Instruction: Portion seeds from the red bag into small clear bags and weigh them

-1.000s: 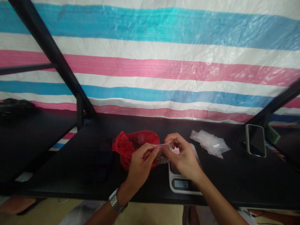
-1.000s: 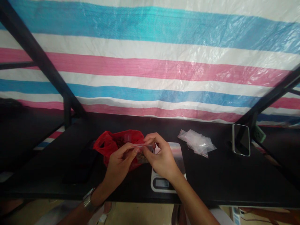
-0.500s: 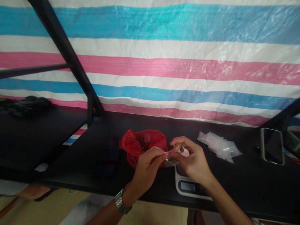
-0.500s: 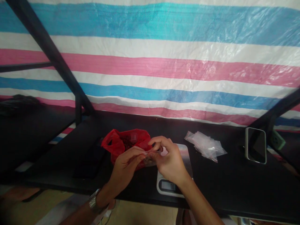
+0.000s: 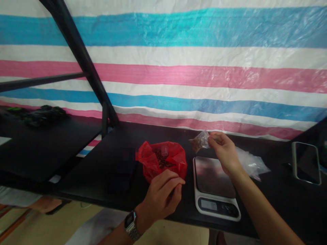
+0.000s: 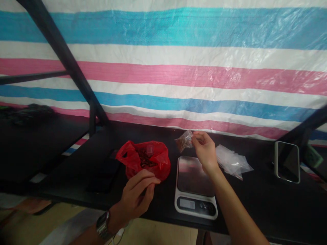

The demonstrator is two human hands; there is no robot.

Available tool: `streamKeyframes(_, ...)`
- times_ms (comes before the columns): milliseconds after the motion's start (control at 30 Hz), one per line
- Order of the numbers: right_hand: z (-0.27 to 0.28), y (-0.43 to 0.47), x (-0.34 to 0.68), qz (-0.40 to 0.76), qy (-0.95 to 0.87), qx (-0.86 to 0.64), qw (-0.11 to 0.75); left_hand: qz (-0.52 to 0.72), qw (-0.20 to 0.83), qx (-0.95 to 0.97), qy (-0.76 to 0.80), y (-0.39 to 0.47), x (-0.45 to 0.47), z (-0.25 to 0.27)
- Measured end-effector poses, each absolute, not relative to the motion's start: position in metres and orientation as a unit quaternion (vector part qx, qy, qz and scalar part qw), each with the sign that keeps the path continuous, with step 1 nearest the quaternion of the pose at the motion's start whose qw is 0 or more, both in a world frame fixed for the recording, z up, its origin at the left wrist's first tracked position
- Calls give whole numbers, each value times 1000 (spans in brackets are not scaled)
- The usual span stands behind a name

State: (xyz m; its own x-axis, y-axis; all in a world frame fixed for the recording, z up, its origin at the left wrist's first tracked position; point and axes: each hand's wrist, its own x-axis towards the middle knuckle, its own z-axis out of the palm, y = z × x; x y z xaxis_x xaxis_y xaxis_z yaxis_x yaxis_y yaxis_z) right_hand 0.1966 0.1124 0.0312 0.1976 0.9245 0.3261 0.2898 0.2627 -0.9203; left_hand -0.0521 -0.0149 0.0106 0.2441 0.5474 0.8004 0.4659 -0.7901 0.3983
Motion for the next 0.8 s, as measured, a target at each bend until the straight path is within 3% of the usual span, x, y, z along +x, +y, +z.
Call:
streamKeyframes(367, 30, 88, 315, 58, -564, -751, 338, 521, -3, 788, 329, -15, -67, 4)
streamKeyframes(567, 28, 84, 308, 38, -676, -688, 259, 524, -22, 785, 329, -14, -68, 4)
streamKeyframes(800, 29, 88, 313, 88, -675, -684, 262, 532, -56, 781, 321, -12, -67, 17)
